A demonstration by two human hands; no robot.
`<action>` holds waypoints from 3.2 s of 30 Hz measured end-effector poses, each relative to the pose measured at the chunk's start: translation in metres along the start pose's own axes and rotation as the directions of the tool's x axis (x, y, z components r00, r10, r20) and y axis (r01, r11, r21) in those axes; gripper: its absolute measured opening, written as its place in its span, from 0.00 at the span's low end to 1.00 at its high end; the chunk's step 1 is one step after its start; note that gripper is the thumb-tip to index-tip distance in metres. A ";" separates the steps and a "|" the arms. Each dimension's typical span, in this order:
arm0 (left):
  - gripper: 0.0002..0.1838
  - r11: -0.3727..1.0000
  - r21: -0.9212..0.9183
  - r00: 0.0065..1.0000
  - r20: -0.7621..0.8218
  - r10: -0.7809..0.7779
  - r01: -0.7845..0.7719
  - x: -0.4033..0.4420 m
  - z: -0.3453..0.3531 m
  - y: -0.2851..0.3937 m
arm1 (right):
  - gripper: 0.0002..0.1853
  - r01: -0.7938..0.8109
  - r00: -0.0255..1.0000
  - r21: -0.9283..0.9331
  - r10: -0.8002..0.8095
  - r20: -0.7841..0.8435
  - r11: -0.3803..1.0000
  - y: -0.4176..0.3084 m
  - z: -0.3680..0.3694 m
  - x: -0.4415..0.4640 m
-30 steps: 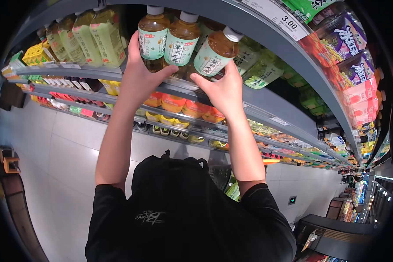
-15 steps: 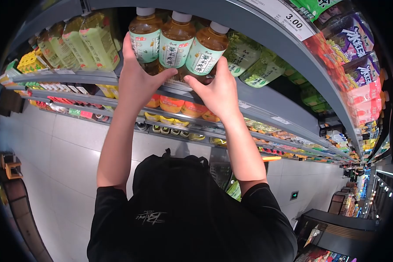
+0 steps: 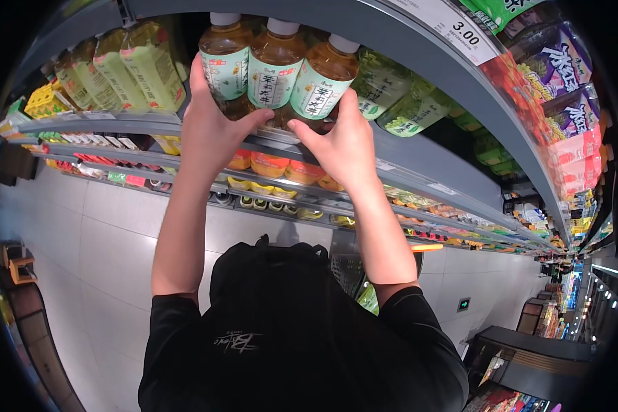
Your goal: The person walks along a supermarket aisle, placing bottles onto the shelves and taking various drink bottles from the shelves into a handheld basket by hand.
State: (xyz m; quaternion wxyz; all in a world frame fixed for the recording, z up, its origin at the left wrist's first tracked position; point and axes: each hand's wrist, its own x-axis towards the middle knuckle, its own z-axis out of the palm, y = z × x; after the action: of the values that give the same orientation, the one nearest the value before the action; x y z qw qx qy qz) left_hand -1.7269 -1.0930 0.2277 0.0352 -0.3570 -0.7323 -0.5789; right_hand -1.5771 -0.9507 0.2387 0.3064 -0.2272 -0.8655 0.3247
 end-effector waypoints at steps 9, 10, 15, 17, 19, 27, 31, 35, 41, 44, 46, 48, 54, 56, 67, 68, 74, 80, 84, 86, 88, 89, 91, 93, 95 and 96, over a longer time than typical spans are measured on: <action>0.63 0.973 0.215 0.994 -0.048 0.101 -0.089 -0.007 0.003 -0.009 | 0.43 0.188 0.977 -0.073 -0.194 -0.086 0.979 0.010 -0.005 -0.022; 0.62 0.965 0.222 0.983 -0.081 0.164 -0.143 -0.009 0.004 -0.010 | 0.41 0.256 0.950 -0.137 -0.275 -0.144 0.957 0.011 -0.010 -0.033; 0.31 0.955 0.153 0.923 -0.259 0.286 -0.253 -0.074 0.005 -0.022 | 0.10 0.387 0.922 0.153 -0.386 -0.033 0.909 0.049 -0.020 -0.135; 0.25 0.985 -0.048 0.973 -0.172 0.155 -0.166 -0.115 0.018 -0.056 | 0.06 0.205 0.946 0.047 -0.210 0.248 0.978 0.098 -0.014 -0.189; 0.17 0.968 0.159 0.980 0.063 0.186 -0.194 -0.148 0.042 -0.071 | 0.08 -0.129 0.943 0.037 0.111 0.313 0.991 0.168 -0.002 -0.248; 0.14 0.108 0.378 0.005 0.265 -0.964 0.919 -0.402 0.018 -0.355 | 0.13 -0.782 -0.084 0.598 0.981 0.177 -0.175 0.426 -0.109 -0.471; 0.21 0.824 0.406 0.118 0.867 -0.483 0.396 -0.501 -0.092 -0.322 | 0.34 -0.546 -0.149 0.832 0.989 0.020 -0.099 0.464 -0.211 -0.465; 0.20 0.213 0.707 -0.138 0.405 -0.904 0.675 -0.576 -0.091 -0.250 | 0.41 -0.452 -0.044 0.888 0.997 0.069 -0.081 0.497 -0.233 -0.428; 0.22 -0.188 0.370 -0.259 0.154 -0.953 0.910 -0.610 -0.064 -0.144 | 0.16 -0.106 -0.034 0.994 0.999 -0.025 0.022 0.536 -0.201 -0.366; 0.22 -0.252 0.265 -0.297 0.145 -0.944 0.931 -0.632 -0.062 -0.121 | 0.10 -0.222 -0.153 0.972 0.982 -0.111 0.076 0.532 -0.197 -0.367; 0.22 -0.250 0.247 -0.295 0.170 -0.940 0.936 -0.652 -0.065 -0.118 | 0.10 -0.239 -0.141 0.970 0.988 -0.069 0.033 0.532 -0.203 -0.376; 0.22 -0.221 0.259 -0.278 0.213 -0.937 0.940 -0.670 -0.067 -0.120 | 0.08 -0.249 -0.059 0.969 0.998 -0.014 -0.002 0.535 -0.208 -0.388; 0.20 -0.235 0.173 -0.272 0.236 -0.933 0.956 -0.674 -0.106 -0.160 | 0.09 -0.278 0.101 0.960 0.992 0.075 -0.044 0.524 -0.203 -0.422; 0.19 -0.180 0.074 -0.192 0.216 -0.957 0.981 -0.671 -0.136 -0.182 | 0.09 -0.302 0.096 0.953 0.994 0.047 -0.016 0.517 -0.189 -0.427; 0.20 -0.099 0.017 -0.099 0.039 -0.994 0.995 -0.611 -0.265 -0.221 | 0.06 -0.577 -0.042 0.810 0.987 -0.158 0.105 0.419 -0.102 -0.412; 0.20 -0.084 0.006 -0.084 0.043 -0.996 0.996 -0.615 -0.274 -0.221 | 0.06 -0.597 -0.056 0.796 0.985 -0.160 0.096 0.418 -0.100 -0.414; 0.22 -0.141 -0.058 -0.140 0.024 -0.990 0.988 -0.660 -0.316 -0.216 | 0.04 -0.716 -0.009 0.689 0.985 -0.170 0.112 0.405 -0.079 -0.418; 0.18 -0.194 -0.001 -0.192 0.143 -0.971 0.981 -0.709 -0.320 -0.202 | 0.07 -0.839 0.017 0.533 0.985 -0.171 0.107 0.378 -0.056 -0.424; 0.21 -0.189 0.088 -0.204 0.220 -0.954 0.978 -0.693 -0.320 -0.202 | 0.09 -0.857 0.021 0.498 0.976 -0.219 0.130 0.367 -0.034 -0.438; 0.22 -0.191 0.070 -0.202 0.224 -0.953 0.979 -0.690 -0.327 -0.217 | 0.09 -0.878 0.010 0.463 0.972 -0.235 0.121 0.351 -0.024 -0.435; 0.23 -0.196 0.033 -0.198 0.215 -0.956 0.980 -0.684 -0.338 -0.243 | 0.14 -0.890 0.080 0.421 0.971 -0.227 0.172 0.360 -0.016 -0.446; 0.23 -0.234 -0.035 -0.222 0.207 -0.953 0.972 -0.695 -0.346 -0.268 | 0.12 -0.895 0.070 0.416 0.972 -0.222 0.159 0.354 -0.011 -0.445; 0.22 -0.165 -0.101 -0.149 0.149 -0.978 0.981 -0.675 -0.355 -0.282 | 0.09 -0.908 0.050 0.396 0.975 -0.215 0.133 0.339 -0.003 -0.443; 0.23 -0.099 -0.175 -0.078 0.122 -0.990 0.980 -0.661 -0.368 -0.300 | 0.09 -0.933 0.064 0.331 0.969 -0.238 0.143 0.321 0.003 -0.440; 0.20 -0.047 -0.201 -0.036 0.055 -0.998 0.979 -0.641 -0.374 -0.298 | 0.10 -0.949 0.050 0.286 0.960 -0.274 0.131 0.315 0.009 -0.433; 0.20 -0.038 -0.195 -0.028 0.052 -0.998 0.980 -0.636 -0.376 -0.296 | 0.11 -0.947 0.067 0.289 0.966 -0.249 0.140 0.314 0.011 -0.429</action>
State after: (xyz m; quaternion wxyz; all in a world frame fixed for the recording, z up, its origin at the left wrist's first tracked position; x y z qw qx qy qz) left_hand -1.5574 -1.7498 -0.1889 -0.3823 0.3039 -0.7097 -0.5078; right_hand -1.2193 -0.9939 -0.1528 0.1837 -0.7880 -0.4156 0.4154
